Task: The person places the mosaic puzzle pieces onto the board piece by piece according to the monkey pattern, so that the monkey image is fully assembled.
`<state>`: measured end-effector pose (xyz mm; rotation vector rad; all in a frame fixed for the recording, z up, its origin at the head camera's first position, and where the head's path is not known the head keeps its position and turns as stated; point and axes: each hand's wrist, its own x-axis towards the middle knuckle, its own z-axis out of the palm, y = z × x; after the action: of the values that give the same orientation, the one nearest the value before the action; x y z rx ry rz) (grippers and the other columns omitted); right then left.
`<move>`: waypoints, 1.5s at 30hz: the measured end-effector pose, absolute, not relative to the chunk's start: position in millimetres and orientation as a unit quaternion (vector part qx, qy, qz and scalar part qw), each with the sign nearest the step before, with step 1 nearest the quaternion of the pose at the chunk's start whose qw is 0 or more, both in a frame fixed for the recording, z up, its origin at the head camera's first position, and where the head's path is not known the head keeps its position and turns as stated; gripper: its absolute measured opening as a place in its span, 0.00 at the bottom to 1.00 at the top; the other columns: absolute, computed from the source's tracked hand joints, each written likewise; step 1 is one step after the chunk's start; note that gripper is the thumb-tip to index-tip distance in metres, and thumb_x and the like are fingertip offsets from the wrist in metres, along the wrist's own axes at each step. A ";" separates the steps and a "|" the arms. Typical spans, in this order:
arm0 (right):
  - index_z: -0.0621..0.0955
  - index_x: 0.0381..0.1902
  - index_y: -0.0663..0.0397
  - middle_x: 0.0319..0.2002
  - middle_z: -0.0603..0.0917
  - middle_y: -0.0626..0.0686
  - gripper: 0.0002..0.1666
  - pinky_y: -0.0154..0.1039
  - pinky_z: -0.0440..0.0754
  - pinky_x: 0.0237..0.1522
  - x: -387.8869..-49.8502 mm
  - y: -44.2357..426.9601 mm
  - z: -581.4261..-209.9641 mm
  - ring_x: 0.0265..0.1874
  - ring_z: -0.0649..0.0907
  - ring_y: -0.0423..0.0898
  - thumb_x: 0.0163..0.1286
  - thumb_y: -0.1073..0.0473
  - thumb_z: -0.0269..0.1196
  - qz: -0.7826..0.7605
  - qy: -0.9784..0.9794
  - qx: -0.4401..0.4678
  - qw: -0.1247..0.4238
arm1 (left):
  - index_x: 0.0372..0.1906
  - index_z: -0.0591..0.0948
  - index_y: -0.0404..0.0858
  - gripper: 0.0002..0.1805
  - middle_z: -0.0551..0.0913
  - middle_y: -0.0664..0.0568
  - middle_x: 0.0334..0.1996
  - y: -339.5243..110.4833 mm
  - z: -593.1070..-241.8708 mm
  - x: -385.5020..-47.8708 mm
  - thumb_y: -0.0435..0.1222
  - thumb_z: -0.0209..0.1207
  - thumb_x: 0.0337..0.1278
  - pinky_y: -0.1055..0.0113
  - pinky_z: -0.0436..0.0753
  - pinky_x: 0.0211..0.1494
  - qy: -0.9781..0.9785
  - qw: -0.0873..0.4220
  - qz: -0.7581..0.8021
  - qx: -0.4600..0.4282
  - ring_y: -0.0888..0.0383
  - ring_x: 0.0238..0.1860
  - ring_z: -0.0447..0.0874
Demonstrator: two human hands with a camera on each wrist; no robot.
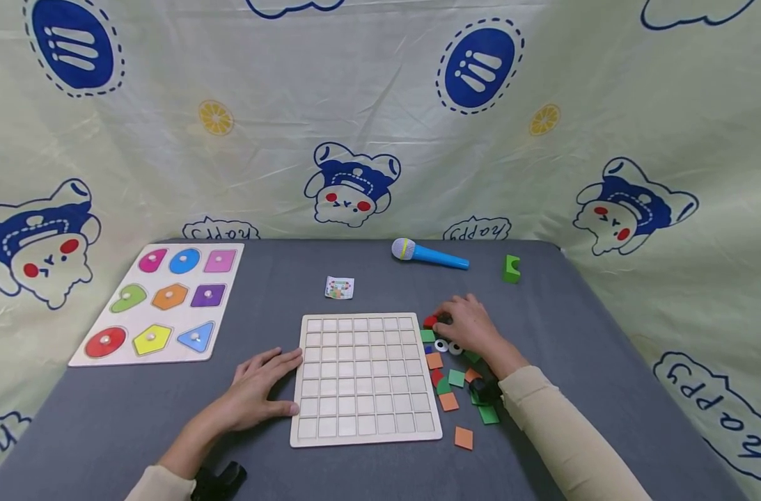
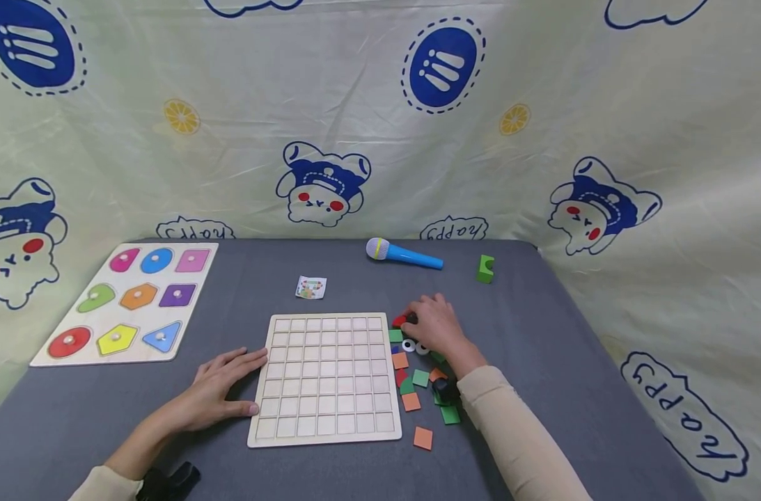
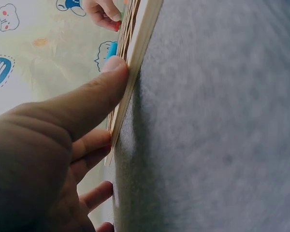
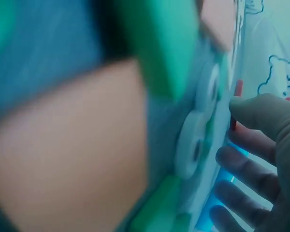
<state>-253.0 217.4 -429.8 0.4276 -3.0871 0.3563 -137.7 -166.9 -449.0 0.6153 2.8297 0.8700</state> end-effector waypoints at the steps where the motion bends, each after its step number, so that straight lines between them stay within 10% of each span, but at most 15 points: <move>1: 0.84 0.44 0.51 0.46 0.81 0.56 0.17 0.52 0.68 0.48 -251.6 214.5 -428.7 0.44 0.71 0.53 0.61 0.50 0.65 0.115 -0.984 0.136 0.003 | 0.68 0.68 0.41 0.43 0.66 0.49 0.70 -166.9 -449.4 -137.6 0.49 0.69 0.43 0.38 0.48 0.62 0.934 0.056 0.287 0.204 0.40 0.71 0.54; 45: 0.85 0.41 0.43 0.38 0.82 0.45 0.12 0.39 0.71 0.43 -241.1 59.0 -426.2 0.38 0.73 0.44 0.61 0.47 0.65 0.089 -0.953 0.289 -0.013 | 0.68 0.66 0.39 0.42 0.63 0.50 0.71 -166.3 -449.5 -136.1 0.48 0.67 0.48 0.46 0.58 0.58 0.931 0.046 0.280 0.231 0.45 0.66 0.62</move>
<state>-241.1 59.0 -426.2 0.9153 -3.0190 0.2827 -136.1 -166.3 -449.5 0.7043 2.8413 0.8540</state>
